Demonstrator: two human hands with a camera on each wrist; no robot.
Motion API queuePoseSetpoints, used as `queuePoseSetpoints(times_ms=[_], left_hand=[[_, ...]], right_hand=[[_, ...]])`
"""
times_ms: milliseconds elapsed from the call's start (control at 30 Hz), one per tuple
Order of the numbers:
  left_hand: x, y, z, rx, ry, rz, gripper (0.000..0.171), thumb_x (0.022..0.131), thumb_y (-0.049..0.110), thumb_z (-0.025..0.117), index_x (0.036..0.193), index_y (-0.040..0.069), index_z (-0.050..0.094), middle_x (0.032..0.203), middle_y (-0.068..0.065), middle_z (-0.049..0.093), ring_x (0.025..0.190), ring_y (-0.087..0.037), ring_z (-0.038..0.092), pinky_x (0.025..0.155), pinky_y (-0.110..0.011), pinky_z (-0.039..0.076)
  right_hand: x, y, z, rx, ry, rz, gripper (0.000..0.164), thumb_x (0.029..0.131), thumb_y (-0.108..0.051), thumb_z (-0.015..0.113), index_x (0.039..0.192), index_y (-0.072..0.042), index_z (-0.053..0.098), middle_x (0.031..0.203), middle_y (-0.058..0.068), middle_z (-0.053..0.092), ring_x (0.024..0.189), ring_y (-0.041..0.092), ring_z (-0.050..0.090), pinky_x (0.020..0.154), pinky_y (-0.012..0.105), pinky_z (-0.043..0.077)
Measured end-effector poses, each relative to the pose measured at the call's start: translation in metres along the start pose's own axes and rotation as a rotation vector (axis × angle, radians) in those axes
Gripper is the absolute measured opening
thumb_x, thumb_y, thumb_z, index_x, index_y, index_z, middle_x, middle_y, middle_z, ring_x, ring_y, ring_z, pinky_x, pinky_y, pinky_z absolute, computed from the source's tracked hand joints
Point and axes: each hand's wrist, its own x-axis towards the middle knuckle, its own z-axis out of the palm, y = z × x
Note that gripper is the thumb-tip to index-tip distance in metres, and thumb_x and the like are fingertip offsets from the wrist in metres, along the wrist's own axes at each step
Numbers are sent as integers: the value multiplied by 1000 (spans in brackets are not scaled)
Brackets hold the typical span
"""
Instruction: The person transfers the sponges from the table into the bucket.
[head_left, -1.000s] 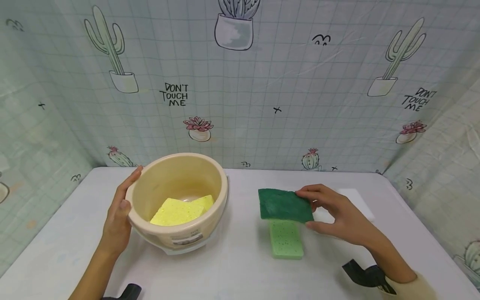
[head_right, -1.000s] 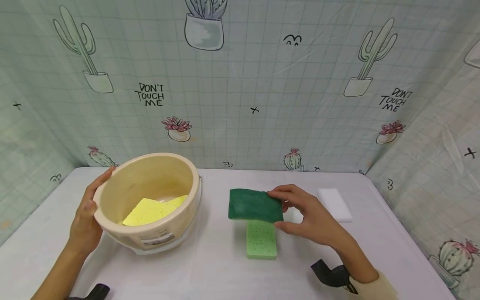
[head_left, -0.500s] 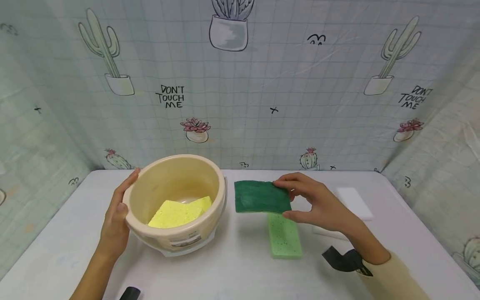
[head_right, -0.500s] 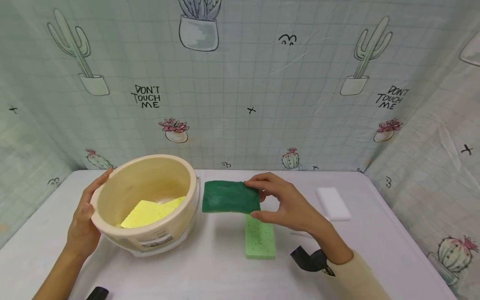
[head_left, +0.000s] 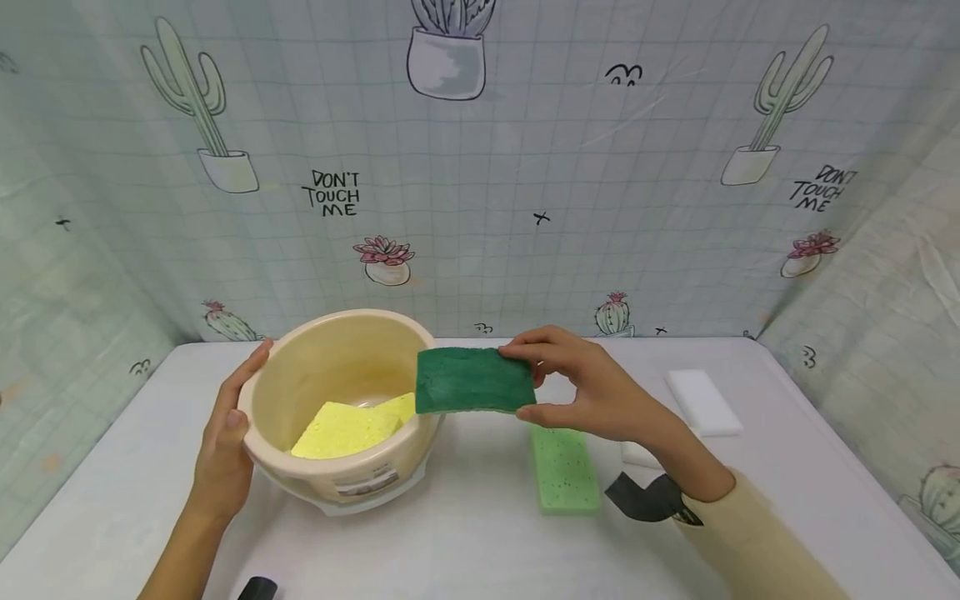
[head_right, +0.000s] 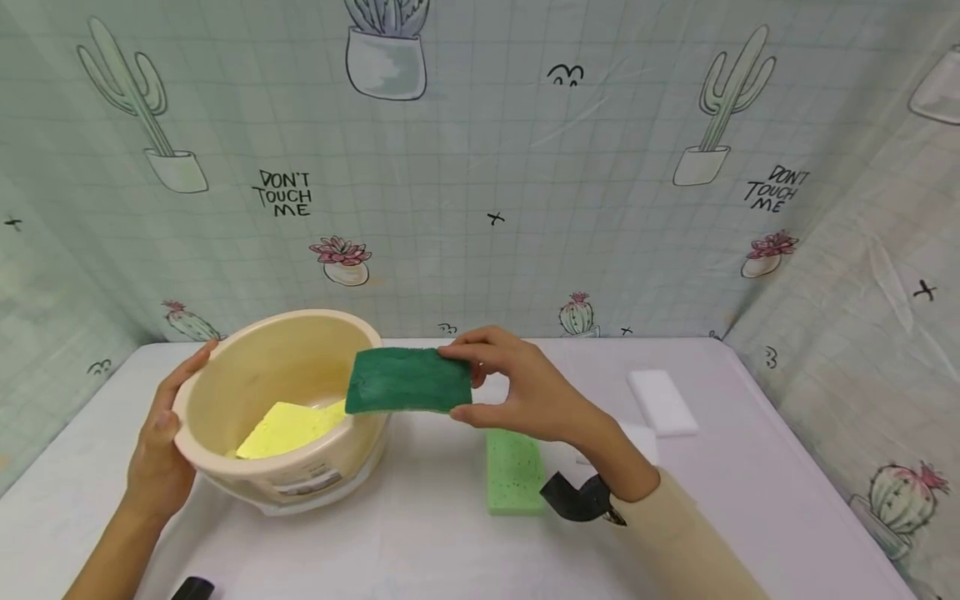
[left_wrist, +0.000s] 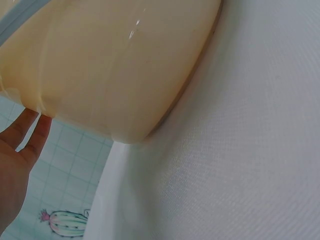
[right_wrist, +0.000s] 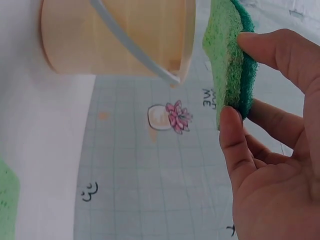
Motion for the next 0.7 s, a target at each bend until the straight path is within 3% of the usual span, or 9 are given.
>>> queuePoseSetpoints(times_ms=[700], left_hand=[[-1, 0, 1, 17, 12, -10, 56, 102, 32, 38, 149, 2, 28, 157, -11, 20, 143, -21, 16, 109, -20, 24]], right_hand=[[52, -24, 42, -28, -46, -47, 55, 78, -21, 80, 129, -11, 61, 123, -5, 53, 87, 7, 54, 78, 25, 49]])
